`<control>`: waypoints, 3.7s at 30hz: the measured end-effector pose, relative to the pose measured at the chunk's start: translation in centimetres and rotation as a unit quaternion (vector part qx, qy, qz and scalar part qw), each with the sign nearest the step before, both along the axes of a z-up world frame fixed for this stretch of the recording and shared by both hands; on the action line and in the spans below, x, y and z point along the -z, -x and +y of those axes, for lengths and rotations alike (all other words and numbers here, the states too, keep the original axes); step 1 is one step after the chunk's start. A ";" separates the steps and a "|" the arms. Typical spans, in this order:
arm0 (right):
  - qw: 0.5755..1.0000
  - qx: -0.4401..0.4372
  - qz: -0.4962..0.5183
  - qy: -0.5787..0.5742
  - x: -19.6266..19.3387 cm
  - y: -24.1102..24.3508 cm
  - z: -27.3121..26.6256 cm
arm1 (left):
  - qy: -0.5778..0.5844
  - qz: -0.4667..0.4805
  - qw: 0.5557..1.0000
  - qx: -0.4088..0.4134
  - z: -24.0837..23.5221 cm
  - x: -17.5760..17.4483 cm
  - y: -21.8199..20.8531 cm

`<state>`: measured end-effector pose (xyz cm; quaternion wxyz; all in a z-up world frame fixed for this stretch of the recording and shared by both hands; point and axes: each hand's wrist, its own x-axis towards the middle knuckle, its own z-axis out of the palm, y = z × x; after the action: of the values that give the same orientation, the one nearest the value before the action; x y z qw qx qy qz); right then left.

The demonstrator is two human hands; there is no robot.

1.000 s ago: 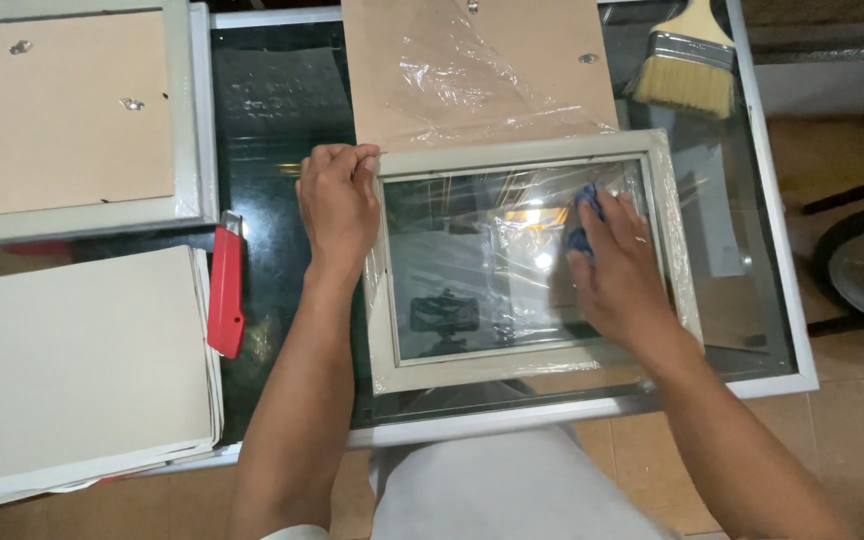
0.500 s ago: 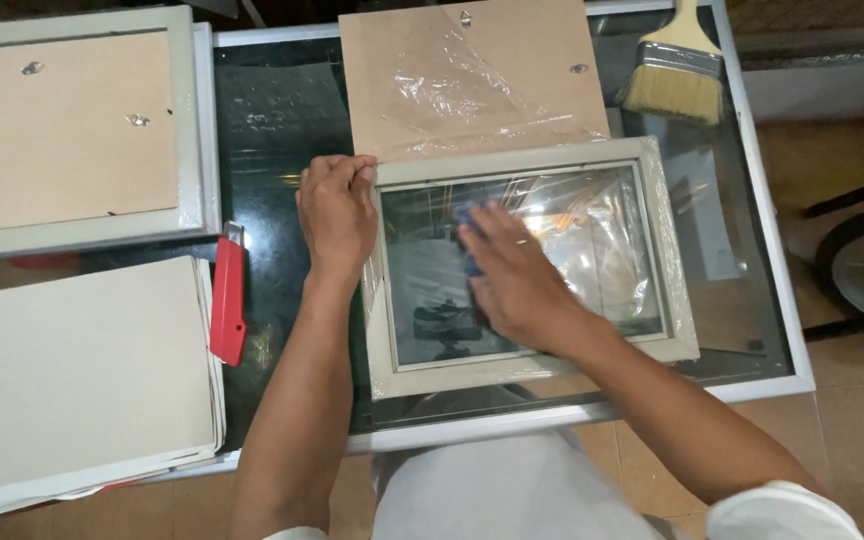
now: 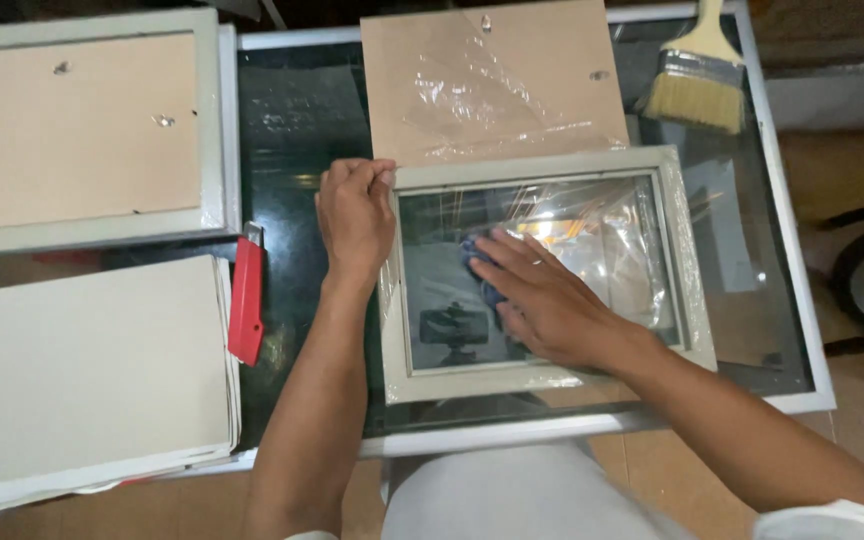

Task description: Assembling a picture frame by cleaning the glass, inserting a sample photo, and securing the backboard.

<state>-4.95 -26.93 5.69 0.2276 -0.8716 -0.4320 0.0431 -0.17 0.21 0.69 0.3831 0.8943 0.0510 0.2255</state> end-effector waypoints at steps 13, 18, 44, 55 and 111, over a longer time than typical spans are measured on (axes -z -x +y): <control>0.995 0.065 -0.065 0.025 1.3 -1.7 4.7 | -0.002 -0.003 1.000 -0.013 0.0 1.0 -0.3; 0.999 -0.047 0.015 0.000 -0.6 -1.1 3.9 | 0.004 0.018 1.000 -0.011 0.3 0.7 -0.3; 0.969 0.216 0.002 0.122 -0.5 2.2 -6.6 | -0.004 0.020 1.000 -0.024 0.1 1.1 -0.5; 0.999 0.012 -0.030 -0.020 2.4 -1.4 7.3 | -0.021 -0.012 1.000 0.002 0.4 1.4 -0.5; 0.941 0.296 -0.021 0.164 0.7 4.6 -5.6 | -0.040 0.010 0.997 -0.058 -0.8 0.0 0.6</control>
<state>-9.57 -32.58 5.00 0.0747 -0.9861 -0.1461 0.0258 -0.75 -0.58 0.69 0.3326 0.9067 0.0973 0.2404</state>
